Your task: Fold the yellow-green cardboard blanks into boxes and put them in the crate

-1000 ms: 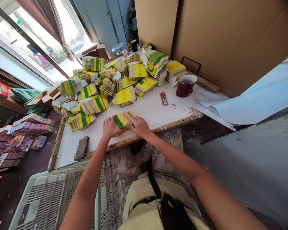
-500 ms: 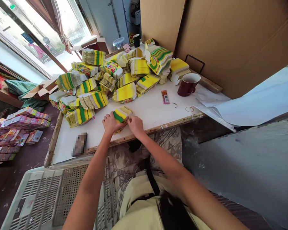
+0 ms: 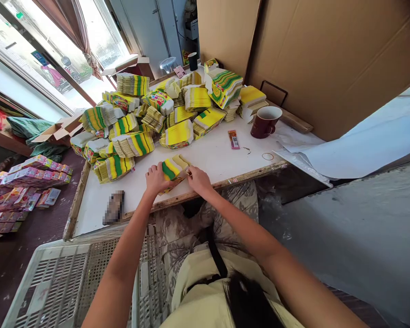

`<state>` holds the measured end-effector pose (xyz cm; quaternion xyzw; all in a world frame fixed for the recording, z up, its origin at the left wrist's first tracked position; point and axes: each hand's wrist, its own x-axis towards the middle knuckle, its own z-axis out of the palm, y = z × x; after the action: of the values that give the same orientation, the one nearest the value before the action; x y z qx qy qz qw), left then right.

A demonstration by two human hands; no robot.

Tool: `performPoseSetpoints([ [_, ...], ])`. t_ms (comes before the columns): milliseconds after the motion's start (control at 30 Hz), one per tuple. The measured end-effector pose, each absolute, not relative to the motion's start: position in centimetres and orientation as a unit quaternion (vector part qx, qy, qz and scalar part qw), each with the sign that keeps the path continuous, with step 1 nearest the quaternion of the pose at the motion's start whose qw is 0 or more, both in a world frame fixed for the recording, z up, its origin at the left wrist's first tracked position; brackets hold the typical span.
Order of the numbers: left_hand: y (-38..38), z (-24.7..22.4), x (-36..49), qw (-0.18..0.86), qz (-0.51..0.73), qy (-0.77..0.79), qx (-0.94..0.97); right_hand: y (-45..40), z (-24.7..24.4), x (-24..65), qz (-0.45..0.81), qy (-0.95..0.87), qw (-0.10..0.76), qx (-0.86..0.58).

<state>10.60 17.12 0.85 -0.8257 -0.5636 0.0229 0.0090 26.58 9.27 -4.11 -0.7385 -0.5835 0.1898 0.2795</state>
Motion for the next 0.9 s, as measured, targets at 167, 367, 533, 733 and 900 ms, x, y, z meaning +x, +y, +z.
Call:
performPoseSetpoints([
  [167,16.2,0.6,10.0,0.016,0.015,-0.558,-0.830,9.3,-4.0,26.8,0.187,-0.600,0.264,-0.732],
  [367,16.0,0.4,9.7,0.013,0.008,-0.544,-0.839,8.7,-4.1,27.4,0.188,-0.632,0.252,-0.709],
  [533,16.2,0.5,10.0,0.006,0.011,-0.561,-0.828,8.5,-4.1,28.0,0.184,-0.652,0.256,-0.690],
  [733,16.0,0.9,10.2,-0.006,0.011,-0.564,-0.826,7.6,-3.9,29.6,0.196,-0.690,0.249,-0.650],
  [900,15.9,0.9,10.4,0.002,0.009,-0.573,-0.819,6.7,-4.0,30.8,0.218,-0.724,0.239,-0.610],
])
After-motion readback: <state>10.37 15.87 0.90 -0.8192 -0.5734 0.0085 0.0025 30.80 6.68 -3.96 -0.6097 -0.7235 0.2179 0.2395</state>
